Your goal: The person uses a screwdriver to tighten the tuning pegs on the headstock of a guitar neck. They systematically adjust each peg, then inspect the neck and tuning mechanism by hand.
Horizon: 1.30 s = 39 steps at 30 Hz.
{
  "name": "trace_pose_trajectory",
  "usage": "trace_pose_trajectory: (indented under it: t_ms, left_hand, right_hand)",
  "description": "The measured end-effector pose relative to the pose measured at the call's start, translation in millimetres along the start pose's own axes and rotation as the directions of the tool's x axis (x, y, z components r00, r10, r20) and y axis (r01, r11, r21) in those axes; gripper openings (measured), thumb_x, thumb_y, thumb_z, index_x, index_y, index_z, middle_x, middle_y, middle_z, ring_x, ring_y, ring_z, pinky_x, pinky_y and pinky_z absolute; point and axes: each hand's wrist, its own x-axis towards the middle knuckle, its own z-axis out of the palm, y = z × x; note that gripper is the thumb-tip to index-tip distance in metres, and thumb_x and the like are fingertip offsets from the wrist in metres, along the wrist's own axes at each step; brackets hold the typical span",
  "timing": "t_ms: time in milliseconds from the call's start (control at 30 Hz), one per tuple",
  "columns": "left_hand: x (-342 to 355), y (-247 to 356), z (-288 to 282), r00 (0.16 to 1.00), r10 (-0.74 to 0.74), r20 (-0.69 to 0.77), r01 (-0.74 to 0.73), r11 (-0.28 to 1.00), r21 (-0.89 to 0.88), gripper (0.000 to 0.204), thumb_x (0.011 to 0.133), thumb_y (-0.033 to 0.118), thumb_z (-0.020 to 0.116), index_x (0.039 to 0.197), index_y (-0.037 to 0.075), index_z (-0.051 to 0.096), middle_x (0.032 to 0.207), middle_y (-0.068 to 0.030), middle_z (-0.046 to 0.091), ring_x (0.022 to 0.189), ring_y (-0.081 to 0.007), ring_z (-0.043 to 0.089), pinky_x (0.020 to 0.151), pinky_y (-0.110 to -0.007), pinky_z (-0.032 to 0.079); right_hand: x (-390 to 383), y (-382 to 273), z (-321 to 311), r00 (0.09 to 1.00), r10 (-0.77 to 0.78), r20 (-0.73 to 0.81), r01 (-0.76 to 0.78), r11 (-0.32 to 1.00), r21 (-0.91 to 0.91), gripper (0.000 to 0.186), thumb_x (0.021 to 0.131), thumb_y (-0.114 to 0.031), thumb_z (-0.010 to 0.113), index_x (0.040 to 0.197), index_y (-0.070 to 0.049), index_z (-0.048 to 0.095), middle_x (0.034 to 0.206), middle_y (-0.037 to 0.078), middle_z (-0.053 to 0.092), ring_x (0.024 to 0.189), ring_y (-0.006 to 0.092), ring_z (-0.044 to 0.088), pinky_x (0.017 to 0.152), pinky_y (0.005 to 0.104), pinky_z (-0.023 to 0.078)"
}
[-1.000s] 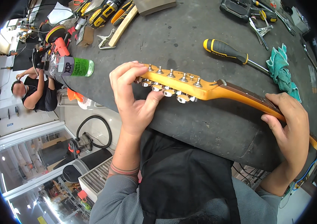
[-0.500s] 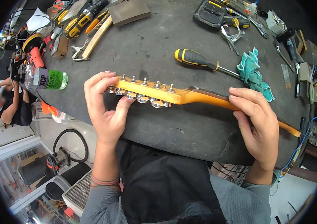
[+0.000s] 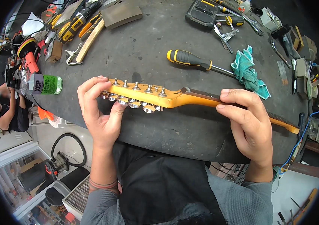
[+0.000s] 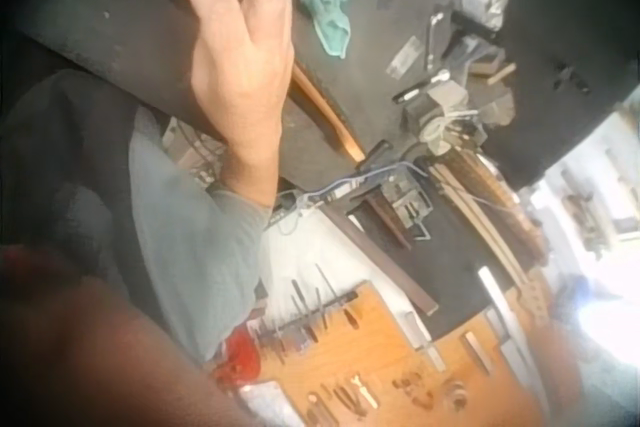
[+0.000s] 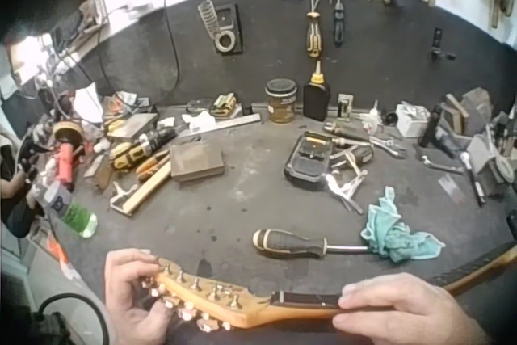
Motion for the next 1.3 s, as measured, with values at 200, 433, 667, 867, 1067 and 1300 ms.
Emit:
trace_pose_trajectory:
  t_ms: [200, 433, 667, 867, 1067, 1300]
  left_hand:
    - [-2, 1, 0, 1.000, -0.007, 0.001, 0.007, 1.000, 0.019, 0.047, 0.096, 0.020, 0.082, 0.135, -0.001, 0.066, 0.140, -0.0163, 0.061, 0.135, -0.0311, 0.061, 0.116, -0.044, 0.049]
    - [-2, 1, 0, 1.000, -0.005, 0.001, 0.005, 1.000, 0.008, 0.048, 0.096, 0.022, 0.082, 0.135, -0.001, 0.066, 0.140, -0.0165, 0.061, 0.136, -0.0315, 0.061, 0.116, -0.044, 0.049]
    - [-1, 2, 3, 0.999, 0.006, -0.048, -0.006, 1.000, -0.015, 0.049, 0.084, 0.009, 0.086, 0.130, 0.003, 0.070, 0.135, -0.0175, 0.066, 0.130, -0.0347, 0.064, 0.111, -0.047, 0.053]
    - [-6, 1, -1, 1.000, -0.011, 0.000, 0.011, 1.000, -0.028, 0.046, 0.094, 0.016, 0.078, 0.135, -0.002, 0.066, 0.141, -0.0178, 0.059, 0.140, -0.0338, 0.060, 0.122, -0.048, 0.046]
    - [-15, 5, -7, 0.998, -0.044, 0.035, 0.044, 0.999, 0.005, 0.047, 0.089, 0.011, 0.075, 0.134, 0.001, 0.067, 0.143, -0.0172, 0.057, 0.142, -0.0352, 0.059, 0.122, -0.049, 0.046]
    - [-29, 0, -15, 0.999, 0.001, 0.046, -0.005, 0.996, 0.092, 0.053, 0.079, 0.007, 0.088, 0.128, 0.006, 0.069, 0.135, -0.0164, 0.059, 0.136, -0.0366, 0.062, 0.111, -0.050, 0.054]
  right_hand:
    - [-2, 3, 4, 1.000, 0.015, -0.010, -0.015, 0.999, -0.034, 0.045, 0.077, 0.012, 0.080, 0.120, -0.003, 0.079, 0.119, 0.013, 0.077, 0.106, 0.0334, 0.078, 0.087, 0.0425, 0.064]
    - [1, 2, 2, 0.999, 0.050, -0.016, -0.051, 0.994, -0.099, 0.041, 0.081, 0.006, 0.085, 0.120, -0.005, 0.078, 0.113, 0.011, 0.078, 0.100, 0.0322, 0.077, 0.082, 0.0425, 0.060]
    - [0, 1, -5, 0.989, 0.141, 0.052, -0.128, 0.972, -0.198, 0.036, 0.084, -0.007, 0.089, 0.118, -0.003, 0.077, 0.112, 0.010, 0.078, 0.099, 0.0313, 0.075, 0.083, 0.0425, 0.057]
    - [-1, -6, -6, 0.972, 0.218, 0.087, -0.193, 0.952, -0.236, 0.036, 0.088, -0.014, 0.089, 0.119, -0.003, 0.076, 0.114, 0.010, 0.078, 0.102, 0.0309, 0.073, 0.086, 0.0428, 0.055]
    - [-3, -12, -11, 0.948, 0.271, 0.169, -0.231, 0.947, -0.224, 0.043, 0.088, -0.016, 0.089, 0.127, -0.005, 0.075, 0.119, 0.009, 0.078, 0.105, 0.0307, 0.073, 0.089, 0.0425, 0.055]
    - [-8, -16, -17, 0.884, 0.341, 0.319, -0.341, 0.938, -0.058, 0.049, 0.088, -0.019, 0.090, 0.133, -0.006, 0.074, 0.121, 0.009, 0.076, 0.107, 0.0312, 0.072, 0.090, 0.0431, 0.056]
